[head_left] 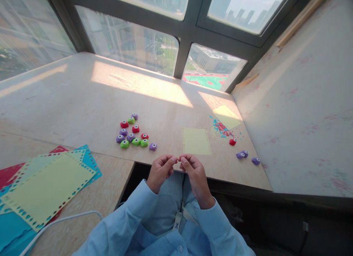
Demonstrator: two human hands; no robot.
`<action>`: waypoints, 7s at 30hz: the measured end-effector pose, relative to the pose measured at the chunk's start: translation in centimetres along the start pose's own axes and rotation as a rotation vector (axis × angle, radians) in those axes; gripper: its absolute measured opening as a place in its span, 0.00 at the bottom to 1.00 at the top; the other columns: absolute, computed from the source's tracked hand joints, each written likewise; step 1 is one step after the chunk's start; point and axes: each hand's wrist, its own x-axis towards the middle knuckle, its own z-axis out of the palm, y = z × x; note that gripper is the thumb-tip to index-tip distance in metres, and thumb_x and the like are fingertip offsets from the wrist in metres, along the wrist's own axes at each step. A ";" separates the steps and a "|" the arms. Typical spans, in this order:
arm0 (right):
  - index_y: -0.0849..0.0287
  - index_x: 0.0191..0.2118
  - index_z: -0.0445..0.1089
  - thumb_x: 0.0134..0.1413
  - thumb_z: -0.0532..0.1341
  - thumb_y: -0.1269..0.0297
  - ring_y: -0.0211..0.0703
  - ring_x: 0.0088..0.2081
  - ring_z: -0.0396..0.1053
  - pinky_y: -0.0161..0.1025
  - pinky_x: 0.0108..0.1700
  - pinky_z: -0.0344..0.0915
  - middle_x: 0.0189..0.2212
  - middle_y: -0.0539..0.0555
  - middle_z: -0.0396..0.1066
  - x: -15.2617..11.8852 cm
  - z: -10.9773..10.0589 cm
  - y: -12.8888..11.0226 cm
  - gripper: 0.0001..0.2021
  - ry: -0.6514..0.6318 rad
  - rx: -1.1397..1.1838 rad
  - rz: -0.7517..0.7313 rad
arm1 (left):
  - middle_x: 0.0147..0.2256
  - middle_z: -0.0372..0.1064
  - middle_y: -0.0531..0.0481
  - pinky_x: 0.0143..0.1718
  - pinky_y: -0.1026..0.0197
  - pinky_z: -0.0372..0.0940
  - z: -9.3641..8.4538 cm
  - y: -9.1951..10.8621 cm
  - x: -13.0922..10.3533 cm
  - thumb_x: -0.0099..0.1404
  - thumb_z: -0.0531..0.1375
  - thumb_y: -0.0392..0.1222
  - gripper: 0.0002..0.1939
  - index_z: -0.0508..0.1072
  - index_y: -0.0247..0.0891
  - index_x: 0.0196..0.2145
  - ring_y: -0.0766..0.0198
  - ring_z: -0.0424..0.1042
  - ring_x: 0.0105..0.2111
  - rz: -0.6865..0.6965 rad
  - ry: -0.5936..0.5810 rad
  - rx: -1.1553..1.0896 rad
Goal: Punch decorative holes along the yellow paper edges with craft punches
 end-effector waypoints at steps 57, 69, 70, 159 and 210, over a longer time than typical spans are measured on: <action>0.58 0.36 0.74 0.62 0.60 0.59 0.40 0.28 0.68 0.38 0.30 0.67 0.32 0.55 0.74 2.3 -10.7 2.0 0.09 0.301 -0.748 -0.522 | 0.32 0.77 0.43 0.24 0.65 0.59 -0.3 -1.8 0.1 0.52 0.67 0.56 0.21 0.78 0.34 0.33 0.67 0.68 0.24 -0.181 -0.103 0.091; 0.59 0.35 0.75 0.62 0.58 0.59 0.43 0.29 0.70 0.40 0.30 0.69 0.32 0.56 0.74 7.3 -16.9 2.6 0.11 0.384 -0.885 -0.571 | 0.32 0.77 0.44 0.26 0.63 0.59 -0.2 -1.6 0.1 0.50 0.66 0.61 0.25 0.79 0.35 0.34 0.66 0.67 0.25 -0.206 -0.087 0.138; 0.59 0.35 0.75 0.62 0.58 0.59 0.43 0.30 0.70 0.40 0.31 0.69 0.32 0.56 0.74 7.4 -17.1 2.8 0.11 0.384 -0.882 -0.566 | 0.32 0.77 0.44 0.27 0.63 0.59 -0.2 -1.6 0.1 0.50 0.66 0.61 0.26 0.79 0.35 0.34 0.66 0.67 0.25 -0.208 -0.087 0.140; 0.60 0.37 0.76 0.54 0.59 0.61 0.46 0.33 0.72 0.43 0.36 0.70 0.35 0.58 0.78 8.7 -18.3 3.9 0.11 0.579 -0.621 -0.351 | 0.27 0.76 0.46 0.24 0.65 0.58 -0.1 -3.1 0.2 0.51 0.65 0.62 0.25 0.78 0.36 0.34 0.65 0.68 0.25 -0.276 -0.182 0.199; 0.59 0.37 0.76 0.54 0.59 0.59 0.45 0.33 0.72 0.43 0.37 0.69 0.35 0.57 0.77 8.6 -18.2 3.8 0.12 0.510 -0.571 -0.289 | 0.47 0.72 0.38 0.43 0.47 0.67 4.9 -1.4 6.4 0.68 0.56 0.43 0.12 0.74 0.37 0.45 0.48 0.70 0.45 0.878 -0.090 1.563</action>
